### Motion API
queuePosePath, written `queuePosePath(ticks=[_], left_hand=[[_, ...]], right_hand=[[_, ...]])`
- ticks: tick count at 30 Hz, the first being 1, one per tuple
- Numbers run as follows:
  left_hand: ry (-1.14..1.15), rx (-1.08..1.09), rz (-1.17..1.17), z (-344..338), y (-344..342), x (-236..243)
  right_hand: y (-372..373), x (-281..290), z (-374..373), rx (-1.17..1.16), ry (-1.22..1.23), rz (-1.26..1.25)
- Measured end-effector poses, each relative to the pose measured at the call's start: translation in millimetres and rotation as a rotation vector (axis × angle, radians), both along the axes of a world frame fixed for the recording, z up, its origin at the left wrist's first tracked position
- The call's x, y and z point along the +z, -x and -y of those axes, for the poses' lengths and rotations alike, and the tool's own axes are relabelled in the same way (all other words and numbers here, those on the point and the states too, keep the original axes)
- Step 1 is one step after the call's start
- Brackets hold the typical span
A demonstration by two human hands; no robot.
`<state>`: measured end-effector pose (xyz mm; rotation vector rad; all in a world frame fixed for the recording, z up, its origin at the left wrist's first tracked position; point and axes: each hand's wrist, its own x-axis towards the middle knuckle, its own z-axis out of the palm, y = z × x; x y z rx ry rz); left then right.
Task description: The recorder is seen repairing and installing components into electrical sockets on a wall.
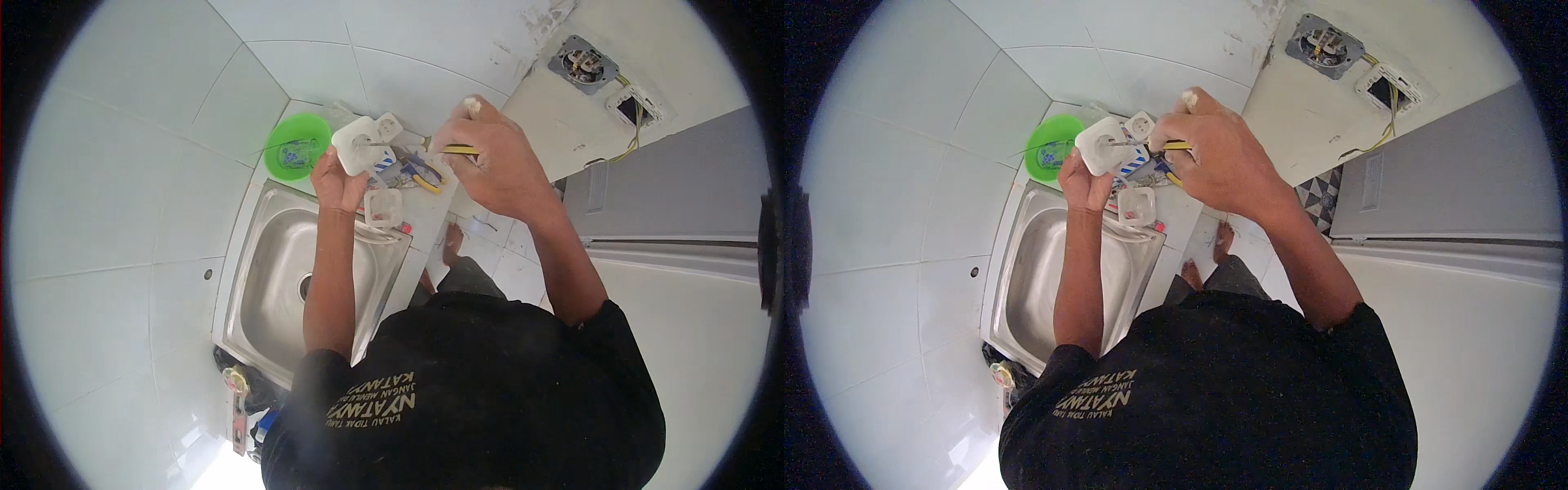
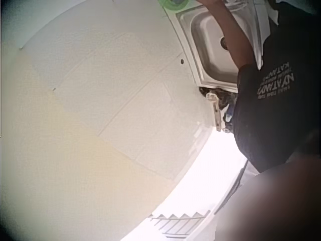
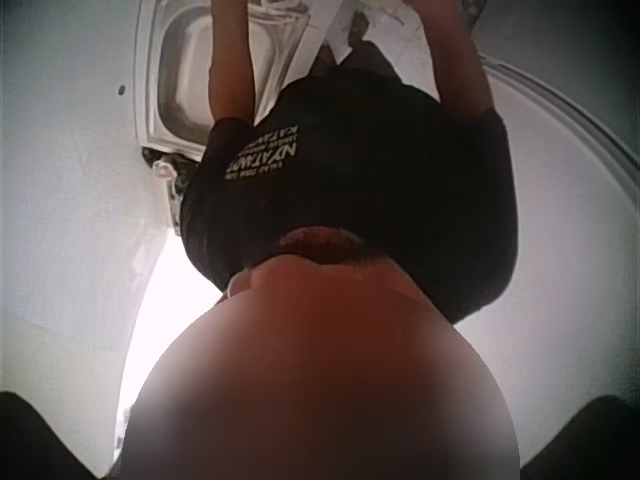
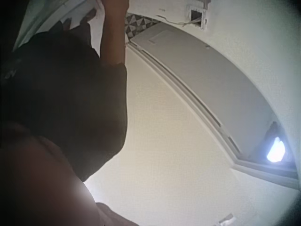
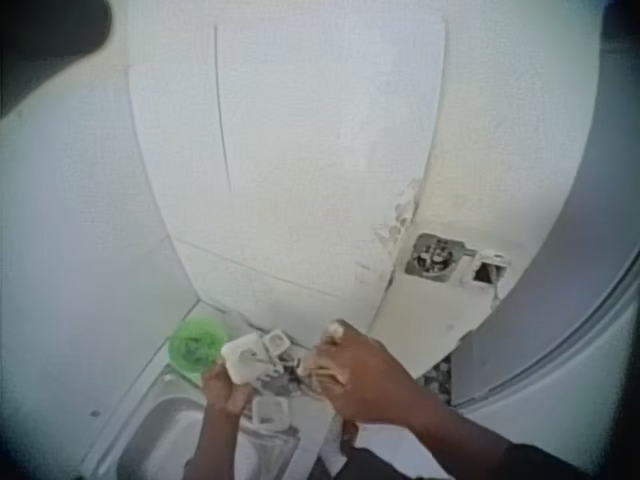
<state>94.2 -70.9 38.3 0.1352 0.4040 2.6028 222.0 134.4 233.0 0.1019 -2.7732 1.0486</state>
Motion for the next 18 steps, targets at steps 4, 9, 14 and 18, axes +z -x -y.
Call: queuePosePath(ticks=[4,9,14,18], left_hand=[[-0.118,-0.046,0.066,-5.5,-3.0,7.7],[-0.006,0.182,0.213,-19.6,-4.1,35.7],[0.004,0.216,0.164,-17.6,0.8,52.6],[0.013,0.293,0.094,-11.1,1.5,58.3]], right_hand=[[11.3,-3.5,16.7,0.06,0.074,-0.326],[41.3,-9.2,45.7,0.078,0.508,-0.524],[66.1,6.6,63.4,0.326,0.957,-0.588],[70.0,15.3,67.2,0.229,0.205,-0.813]])
